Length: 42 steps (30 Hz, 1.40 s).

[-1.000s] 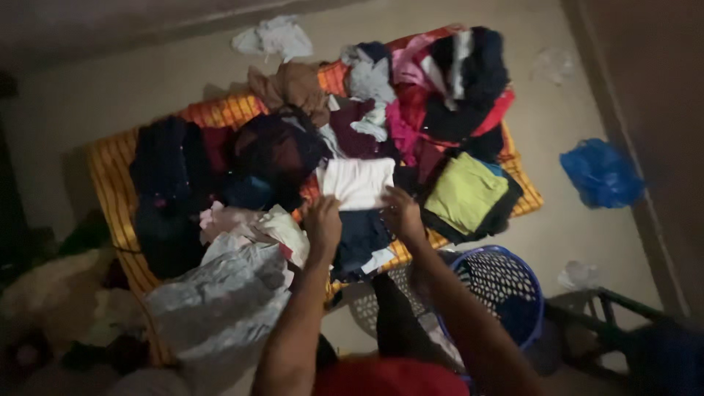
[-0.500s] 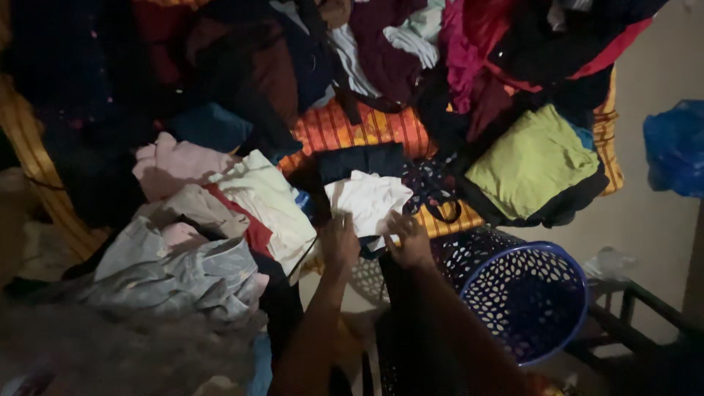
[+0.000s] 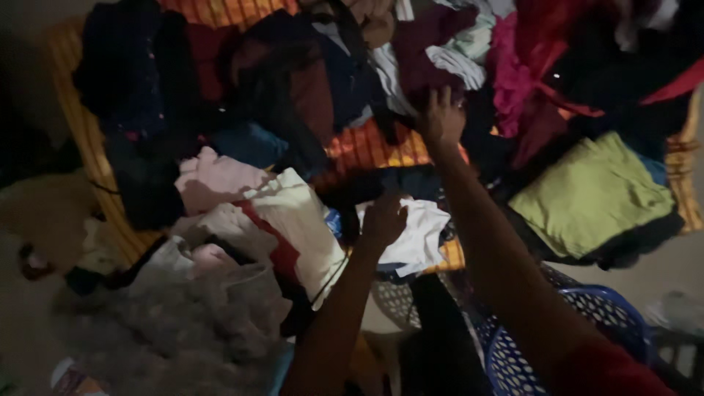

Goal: The person picks up and folds various items of clothing from a pile on a floor mattress, including a patterned grey shirt, dark blue pants, a white t-shirt, and a maroon garment.

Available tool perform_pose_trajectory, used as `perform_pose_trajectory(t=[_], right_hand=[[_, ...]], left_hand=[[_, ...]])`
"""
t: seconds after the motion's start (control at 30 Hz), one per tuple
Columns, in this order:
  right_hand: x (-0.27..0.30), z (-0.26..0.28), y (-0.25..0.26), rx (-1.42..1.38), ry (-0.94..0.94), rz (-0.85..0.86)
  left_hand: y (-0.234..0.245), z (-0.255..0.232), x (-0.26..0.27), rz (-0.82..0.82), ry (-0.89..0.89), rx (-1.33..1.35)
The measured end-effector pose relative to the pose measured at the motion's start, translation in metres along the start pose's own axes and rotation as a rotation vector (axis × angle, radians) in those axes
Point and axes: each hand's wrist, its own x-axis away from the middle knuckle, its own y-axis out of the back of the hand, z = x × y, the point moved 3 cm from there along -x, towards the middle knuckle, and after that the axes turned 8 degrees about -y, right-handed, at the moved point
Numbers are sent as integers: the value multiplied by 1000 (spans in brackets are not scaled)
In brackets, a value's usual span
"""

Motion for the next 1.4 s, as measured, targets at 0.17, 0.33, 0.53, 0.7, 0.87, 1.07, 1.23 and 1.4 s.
perform_pose_trajectory(t=[0.17, 0.33, 0.53, 0.7, 0.87, 1.07, 1.23, 1.4], right_hand=[[6, -11, 13, -172, 2, 73], [40, -31, 140, -900, -185, -162], [93, -39, 288, -1343, -478, 6], [124, 9, 397, -1923, -642, 320], [110, 55, 545, -2279, -505, 299], [128, 79, 671, -2291, -305, 146], [193, 121, 645, -1972, -561, 243], [220, 127, 619, -1516, -438, 339]], left_hand=[[8, 6, 19, -75, 88, 259], [29, -25, 31, -18, 265, 323], [38, -68, 22, -17, 535, 676], [92, -110, -7, -126, 493, 762], [171, -172, -29, 43, 442, 1202], [301, -266, -31, -93, -211, 1146], [421, -340, -22, 211, -226, 1257], [457, -329, -5, -78, -319, 881]])
